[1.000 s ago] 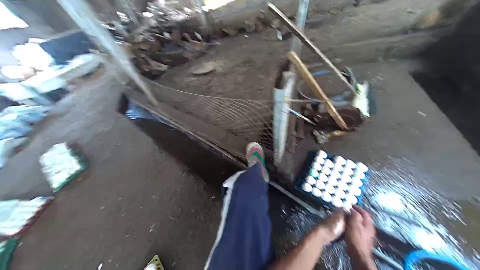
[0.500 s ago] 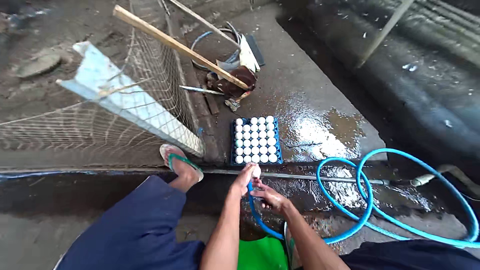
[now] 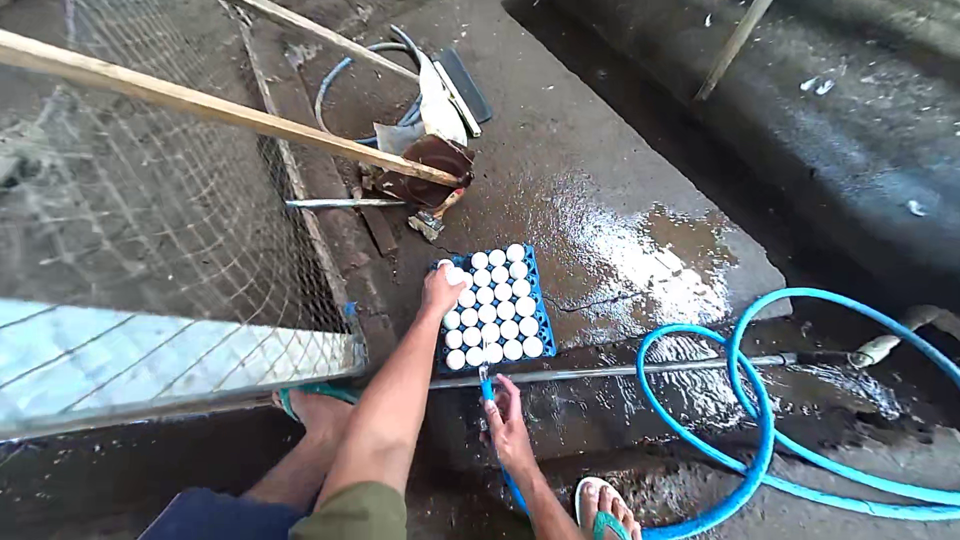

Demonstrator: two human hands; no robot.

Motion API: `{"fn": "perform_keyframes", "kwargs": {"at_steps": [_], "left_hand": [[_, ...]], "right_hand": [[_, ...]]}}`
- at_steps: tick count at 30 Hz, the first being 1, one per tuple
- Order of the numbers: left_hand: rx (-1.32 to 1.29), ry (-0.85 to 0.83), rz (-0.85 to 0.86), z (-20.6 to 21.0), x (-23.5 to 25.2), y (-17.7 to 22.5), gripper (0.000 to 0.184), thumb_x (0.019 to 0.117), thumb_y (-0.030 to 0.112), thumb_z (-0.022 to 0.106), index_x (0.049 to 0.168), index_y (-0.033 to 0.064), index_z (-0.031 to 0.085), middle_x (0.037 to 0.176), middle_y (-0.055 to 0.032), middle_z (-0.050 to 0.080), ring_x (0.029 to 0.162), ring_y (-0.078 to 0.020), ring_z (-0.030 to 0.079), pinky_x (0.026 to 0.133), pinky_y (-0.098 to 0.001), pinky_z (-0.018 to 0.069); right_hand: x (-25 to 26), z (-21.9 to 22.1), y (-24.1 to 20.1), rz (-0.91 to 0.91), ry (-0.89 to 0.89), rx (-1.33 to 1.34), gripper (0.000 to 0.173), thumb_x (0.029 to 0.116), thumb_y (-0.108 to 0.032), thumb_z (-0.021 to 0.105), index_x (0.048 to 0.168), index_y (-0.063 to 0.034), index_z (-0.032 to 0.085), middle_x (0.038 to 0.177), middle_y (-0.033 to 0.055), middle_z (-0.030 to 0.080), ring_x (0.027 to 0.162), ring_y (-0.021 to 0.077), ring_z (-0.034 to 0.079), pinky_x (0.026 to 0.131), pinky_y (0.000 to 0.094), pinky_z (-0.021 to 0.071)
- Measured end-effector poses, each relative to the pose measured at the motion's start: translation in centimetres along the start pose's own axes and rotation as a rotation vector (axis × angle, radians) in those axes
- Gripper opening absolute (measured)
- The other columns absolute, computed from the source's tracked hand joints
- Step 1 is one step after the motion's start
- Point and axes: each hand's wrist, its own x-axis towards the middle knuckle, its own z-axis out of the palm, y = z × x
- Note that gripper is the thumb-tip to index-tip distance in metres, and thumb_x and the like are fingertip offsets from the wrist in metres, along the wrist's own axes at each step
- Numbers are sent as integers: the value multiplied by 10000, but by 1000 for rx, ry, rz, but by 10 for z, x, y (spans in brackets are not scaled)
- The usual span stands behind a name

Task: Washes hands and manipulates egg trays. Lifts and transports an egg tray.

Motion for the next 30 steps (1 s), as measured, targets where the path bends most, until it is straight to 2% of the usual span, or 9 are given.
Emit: {"fn": "perform_keyframes", "kwargs": {"at_steps": [4, 8, 11, 13, 16, 18, 20, 23, 30], "left_hand": [[202, -32, -9, 7, 49, 7, 664, 897, 344, 777, 1419, 18, 526, 1340, -301, 575, 1268, -464, 555, 1042, -643, 450], [261, -95, -37, 10, 72, 14, 626, 915, 397, 749, 1361, 1, 560, 1296, -305, 599, 1259, -465, 559, 1038, -640, 449], [200, -130, -33, 2, 72, 15, 512, 1031, 409, 572, 1354, 12, 590, 1324, -279, 603, 1305, -430, 539, 1091, -612, 409], [63, -52, -61, -7, 58, 15, 452, 1084, 362, 445, 1355, 35, 601, 1321, -258, 620, 1293, -422, 556, 1085, -618, 410], [-113, 31, -94, -21, 21, 6, 417, 1092, 321, 422, 1353, 45, 593, 1231, -254, 654, 1143, -410, 635, 987, -608, 479], [-251, 36, -122, -26, -12, -5, 416, 1101, 317, 415, 1372, 36, 558, 1149, -226, 659, 943, -327, 675, 867, -515, 545], [-398, 38, -164, -26, -49, -16, 409, 1106, 282, 401, 1394, 20, 527, 1103, -181, 660, 828, -228, 660, 777, -402, 554], [-606, 74, -233, -18, -109, -29, 407, 1124, 244, 331, 1409, 7, 500, 1097, -145, 653, 761, -157, 634, 700, -320, 536], [-931, 135, -349, 18, -218, -33, 362, 1123, 192, 325, 1367, -19, 489, 955, -116, 616, 654, -125, 576, 613, -273, 503]], "right_hand": [[10, -1, 9, -61, 13, -131, 483, 1070, -191, 450, 1538, -78, 414, 952, 104, 647, 631, 135, 564, 579, 328, 518], [15, -6, 6, -95, 32, -217, 451, 1097, -227, 381, 1515, -77, 458, 987, 111, 641, 642, 125, 550, 607, 327, 514], [20, -9, -1, -105, 7, -277, 449, 1115, -227, 334, 1529, -109, 462, 1197, 128, 661, 713, 121, 581, 676, 327, 526], [21, -9, -7, -77, 0, -276, 447, 1123, -251, 317, 1521, -133, 482, 1167, 126, 664, 696, 142, 580, 656, 351, 526], [16, -6, -16, -2, 15, -210, 432, 1125, -264, 322, 1492, -114, 496, 929, 130, 633, 550, 182, 577, 534, 388, 552], [13, -3, -19, 16, 2, -171, 419, 1126, -245, 328, 1485, -92, 481, 887, 130, 645, 541, 187, 607, 528, 383, 572], [13, -2, -18, 56, -31, -140, 415, 1129, -249, 322, 1498, -109, 452, 940, 123, 690, 571, 183, 641, 544, 360, 580], [12, -1, -21, 85, -29, -135, 398, 1129, -249, 344, 1489, -115, 448, 895, 143, 664, 594, 217, 671, 584, 397, 611], [6, -9, -38, 160, -50, -306, 395, 1133, -311, 315, 1474, -140, 420, 798, 111, 568, 532, 202, 532, 534, 385, 506]]}}
